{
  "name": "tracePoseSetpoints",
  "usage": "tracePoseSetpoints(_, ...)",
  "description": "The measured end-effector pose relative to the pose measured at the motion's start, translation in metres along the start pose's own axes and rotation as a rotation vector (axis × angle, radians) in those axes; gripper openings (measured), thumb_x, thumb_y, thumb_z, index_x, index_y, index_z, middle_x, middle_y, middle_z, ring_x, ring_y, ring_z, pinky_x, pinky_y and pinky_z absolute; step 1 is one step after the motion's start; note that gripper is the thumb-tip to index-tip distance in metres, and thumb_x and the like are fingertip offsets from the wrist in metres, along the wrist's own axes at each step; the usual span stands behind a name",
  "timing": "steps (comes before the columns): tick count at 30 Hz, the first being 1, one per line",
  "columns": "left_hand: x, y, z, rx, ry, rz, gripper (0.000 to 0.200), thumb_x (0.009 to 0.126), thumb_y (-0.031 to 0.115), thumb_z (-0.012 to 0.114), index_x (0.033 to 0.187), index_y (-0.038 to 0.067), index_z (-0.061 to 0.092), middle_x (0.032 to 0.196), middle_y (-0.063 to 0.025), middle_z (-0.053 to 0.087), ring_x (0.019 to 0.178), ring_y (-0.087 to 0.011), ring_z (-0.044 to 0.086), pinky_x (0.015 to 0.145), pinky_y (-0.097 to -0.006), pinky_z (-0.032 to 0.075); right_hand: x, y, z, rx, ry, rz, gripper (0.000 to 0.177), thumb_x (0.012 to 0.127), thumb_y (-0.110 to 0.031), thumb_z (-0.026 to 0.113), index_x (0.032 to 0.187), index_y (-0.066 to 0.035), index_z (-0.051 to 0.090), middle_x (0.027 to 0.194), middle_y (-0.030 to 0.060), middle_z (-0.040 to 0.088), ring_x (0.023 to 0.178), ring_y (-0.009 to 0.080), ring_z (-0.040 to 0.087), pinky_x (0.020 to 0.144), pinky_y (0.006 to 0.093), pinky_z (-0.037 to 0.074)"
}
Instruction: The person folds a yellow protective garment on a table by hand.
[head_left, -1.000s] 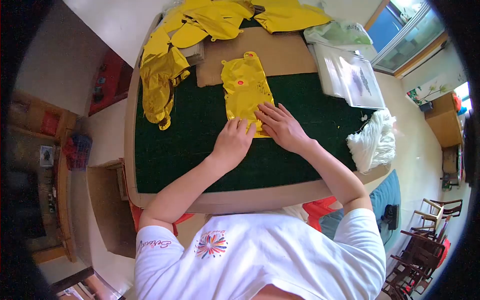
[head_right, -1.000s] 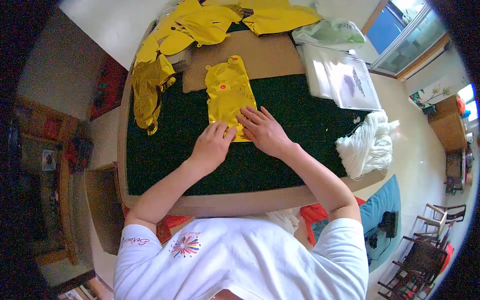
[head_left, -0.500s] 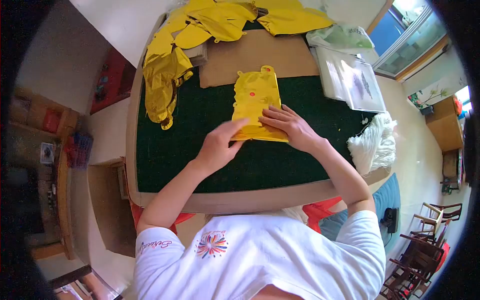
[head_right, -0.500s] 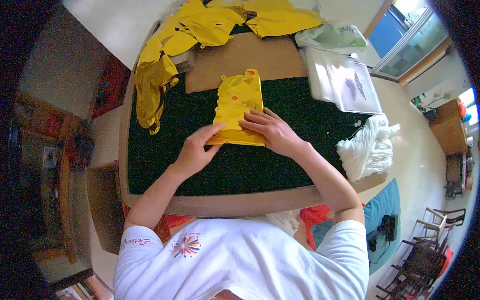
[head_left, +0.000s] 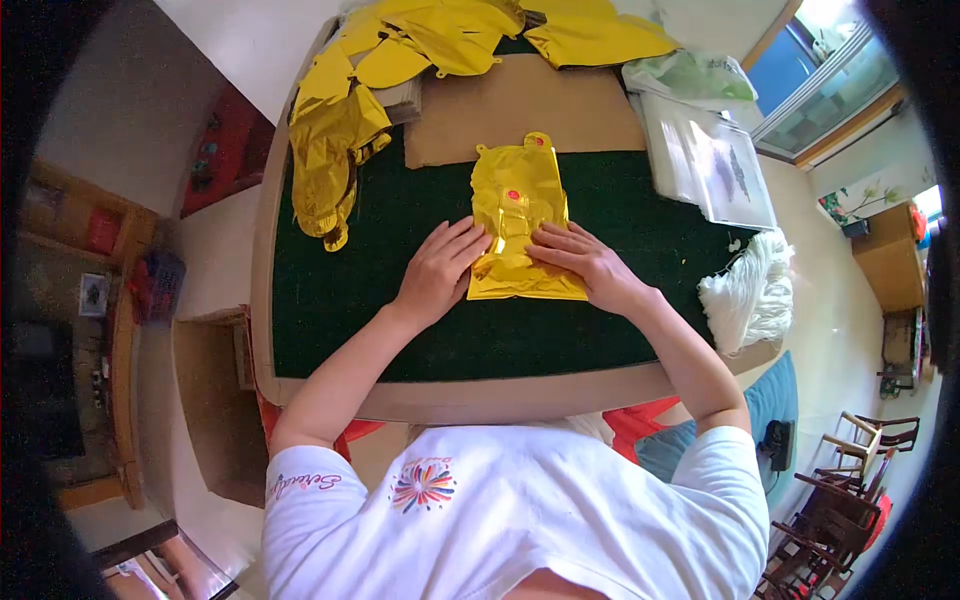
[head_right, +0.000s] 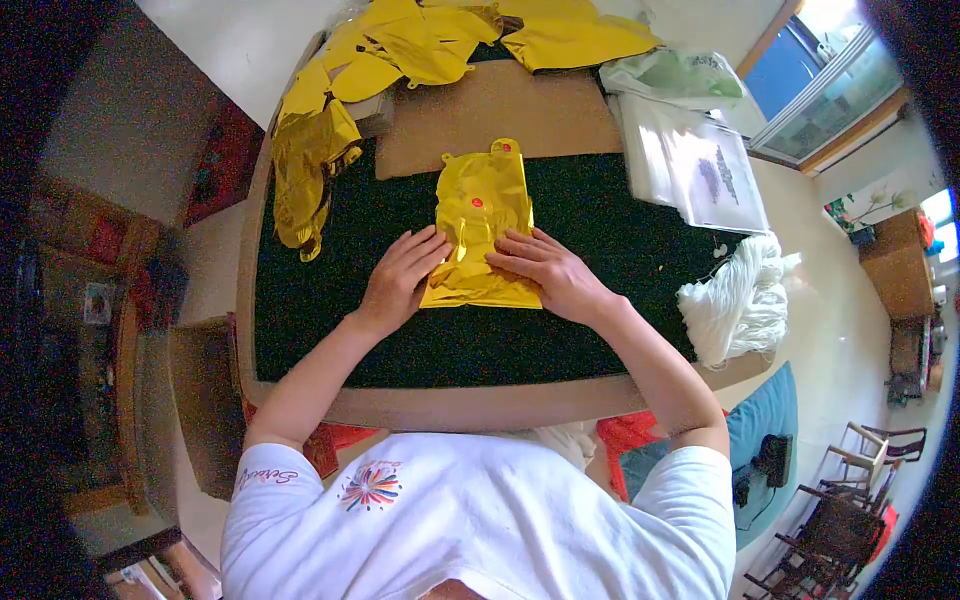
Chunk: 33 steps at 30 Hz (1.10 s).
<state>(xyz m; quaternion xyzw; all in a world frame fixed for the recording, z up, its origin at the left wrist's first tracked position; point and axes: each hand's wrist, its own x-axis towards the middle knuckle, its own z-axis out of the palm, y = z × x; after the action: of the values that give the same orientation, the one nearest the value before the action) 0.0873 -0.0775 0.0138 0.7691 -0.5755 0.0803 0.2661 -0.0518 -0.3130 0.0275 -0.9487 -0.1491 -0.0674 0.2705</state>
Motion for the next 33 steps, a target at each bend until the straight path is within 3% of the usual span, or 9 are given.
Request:
tracePoseSetpoints(11, 0.0, -0.005, 0.004, 0.018, -0.049, 0.062, 0.038, 0.077, 0.004, 0.066, 0.115, 0.003, 0.06, 0.121, -0.0128, 0.059, 0.117, -0.0254, 0.054, 0.102, -0.0416, 0.04, 0.001, -0.005, -0.001, -0.05, -0.009, -0.012, 0.042, 0.086, -0.007, 0.057, 0.128, -0.01, 0.054, 0.136, 0.0152, 0.047, 0.13, 0.0326, 0.039, 0.11, 0.0472, 0.027)
tracePoseSetpoints(15, 0.0, -0.005, 0.004, 0.046, -0.063, 0.075, 0.035, 0.078, 0.005, 0.065, 0.113, 0.003, 0.061, 0.12, -0.013, 0.06, 0.117, -0.0254, 0.054, 0.102, -0.0416, 0.04, -0.001, -0.005, 0.001, -0.108, 0.098, -0.025, 0.042, 0.084, -0.007, 0.058, 0.126, -0.009, 0.055, 0.136, 0.0179, 0.046, 0.129, 0.0352, 0.039, 0.109, 0.0475, 0.029)
tracePoseSetpoints(21, 0.002, 0.003, 0.001, -0.039, -0.023, -0.027, 0.049, 0.078, 0.005, 0.067, 0.124, 0.006, 0.051, 0.122, -0.0141, 0.056, 0.114, -0.0284, 0.055, 0.101, -0.0418, 0.041, -0.003, -0.003, 0.003, -0.103, 0.054, -0.016, 0.043, 0.085, -0.008, 0.058, 0.127, -0.009, 0.053, 0.137, 0.0181, 0.044, 0.13, 0.0354, 0.039, 0.108, 0.0463, 0.031)
tracePoseSetpoints(23, 0.003, 0.005, -0.001, -0.004, 0.081, -0.037, 0.057, 0.077, 0.004, 0.067, 0.129, 0.007, 0.045, 0.122, -0.015, 0.056, 0.117, -0.029, 0.052, 0.103, -0.0424, 0.039, -0.003, -0.004, 0.004, -0.112, 0.053, -0.013, 0.043, 0.085, -0.008, 0.058, 0.128, -0.009, 0.052, 0.137, 0.0179, 0.044, 0.13, 0.0352, 0.038, 0.108, 0.046, 0.031)
tracePoseSetpoints(33, -0.012, -0.008, 0.002, 0.041, -0.055, -0.054, 0.037, 0.077, -0.002, 0.054, 0.114, 0.004, 0.058, 0.122, -0.0118, 0.057, 0.123, -0.0258, 0.047, 0.107, -0.0442, 0.032, -0.001, -0.002, 0.006, -0.133, 0.049, -0.031, 0.041, 0.087, -0.009, 0.055, 0.128, -0.008, 0.052, 0.137, 0.0181, 0.044, 0.13, 0.0346, 0.039, 0.108, 0.0445, 0.031)
